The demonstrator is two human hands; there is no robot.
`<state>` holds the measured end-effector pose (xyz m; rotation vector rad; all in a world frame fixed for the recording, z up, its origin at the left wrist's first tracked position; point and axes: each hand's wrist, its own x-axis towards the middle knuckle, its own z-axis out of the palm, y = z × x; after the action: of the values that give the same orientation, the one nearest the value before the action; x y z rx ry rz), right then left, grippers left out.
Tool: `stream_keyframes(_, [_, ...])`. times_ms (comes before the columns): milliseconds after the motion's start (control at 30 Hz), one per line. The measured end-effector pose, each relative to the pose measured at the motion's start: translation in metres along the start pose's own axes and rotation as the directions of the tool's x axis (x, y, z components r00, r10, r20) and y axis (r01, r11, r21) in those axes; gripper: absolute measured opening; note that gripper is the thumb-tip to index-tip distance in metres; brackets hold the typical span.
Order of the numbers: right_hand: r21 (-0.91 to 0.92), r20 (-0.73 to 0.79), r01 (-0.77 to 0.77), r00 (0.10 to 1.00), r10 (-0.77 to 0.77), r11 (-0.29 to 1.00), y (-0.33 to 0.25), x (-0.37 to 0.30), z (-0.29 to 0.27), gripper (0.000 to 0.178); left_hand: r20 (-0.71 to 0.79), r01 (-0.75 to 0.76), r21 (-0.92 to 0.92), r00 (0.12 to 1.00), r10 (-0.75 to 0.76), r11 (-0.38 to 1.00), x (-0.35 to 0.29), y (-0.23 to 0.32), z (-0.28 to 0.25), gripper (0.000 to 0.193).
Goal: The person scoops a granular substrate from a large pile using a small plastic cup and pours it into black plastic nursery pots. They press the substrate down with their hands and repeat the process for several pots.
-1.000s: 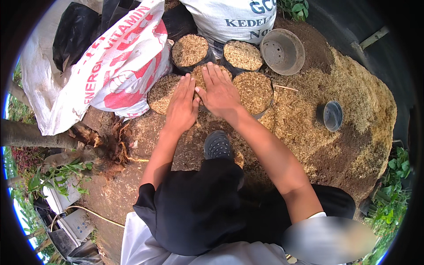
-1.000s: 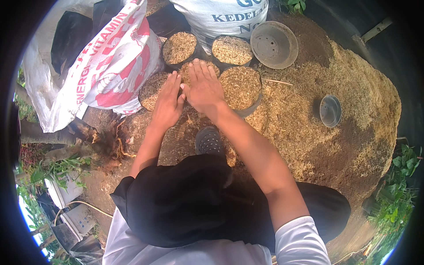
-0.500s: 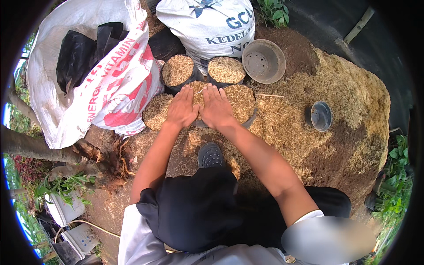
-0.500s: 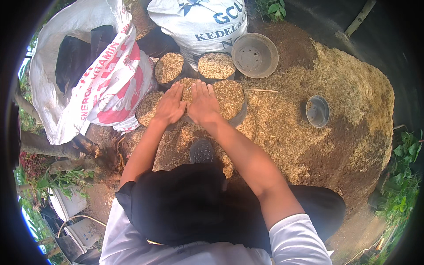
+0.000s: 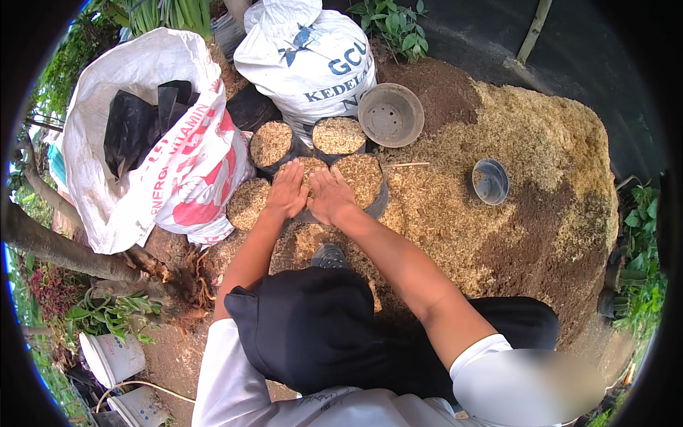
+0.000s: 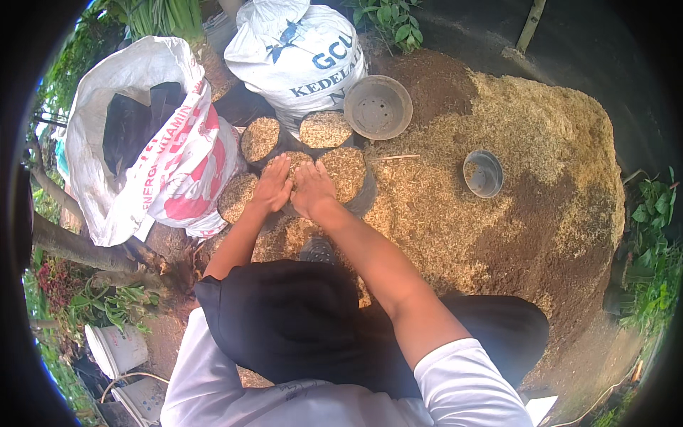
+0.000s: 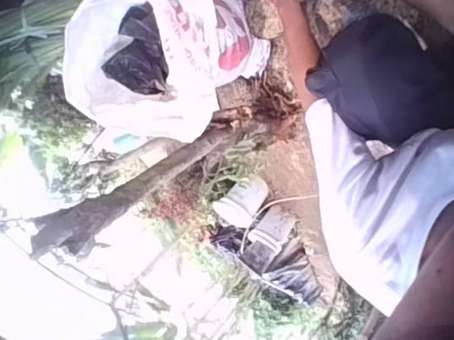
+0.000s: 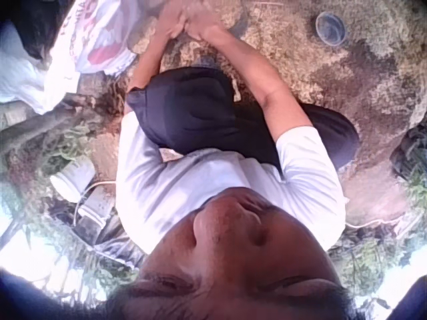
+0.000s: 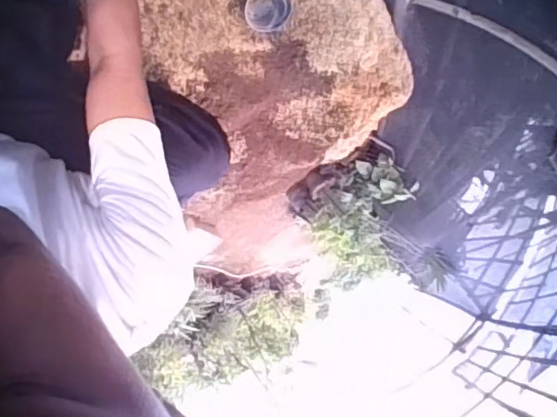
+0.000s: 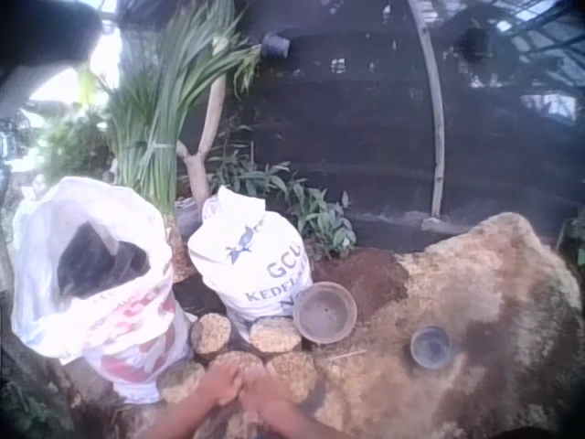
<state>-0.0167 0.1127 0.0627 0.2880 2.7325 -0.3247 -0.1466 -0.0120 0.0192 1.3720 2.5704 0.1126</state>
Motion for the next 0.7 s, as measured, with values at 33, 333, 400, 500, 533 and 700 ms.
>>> stream_keyframes(33, [0.053, -0.113, 0.076, 0.991, -0.070, 0.996, 0.006, -0.009, -0.001, 0.072, 0.065, 0.042, 0.002, 0.997, -0.042, 0.999, 0.002, 0.007, -0.005, 0.073])
stream_keyframes(333, [0.326, -0.629, 0.178, 0.774, 0.072, 0.929, 0.189, -0.136, 0.021, 0.054, -0.427, -0.470, -0.262, 0.840, 0.335, 0.843, -0.026, 0.134, -0.033, 0.042])
stream_keyframes(400, [0.408, -0.434, -0.100, 0.853, 0.289, 0.907, 0.227, -0.160, 0.019, 0.053, -0.436, -0.624, -0.320, 0.765, 0.474, 0.713, -0.018, 0.165, -0.043, 0.030])
stream_keyframes(500, [0.177, -0.160, -0.215, 0.957, 0.243, 0.961, 0.287, -0.196, 0.004, 0.043, -0.156, -0.512, -0.367, 0.857, 0.491, 0.777, -0.007, 0.205, -0.053, 0.028])
stream_keyframes(533, [0.133, -0.101, -0.227, 0.965, 0.241, 0.965, 0.305, -0.208, -0.002, 0.040, 0.030, -0.371, -0.343, 0.914, 0.405, 0.863, -0.002, 0.216, -0.054, 0.032])
stream_keyframes(700, [0.115, -0.121, -0.275, 0.950, 0.288, 0.955, 0.354, -0.263, -0.010, 0.028, -0.149, -0.739, -0.260, 0.667, 0.730, 0.622, 0.024, 0.246, -0.057, 0.056])
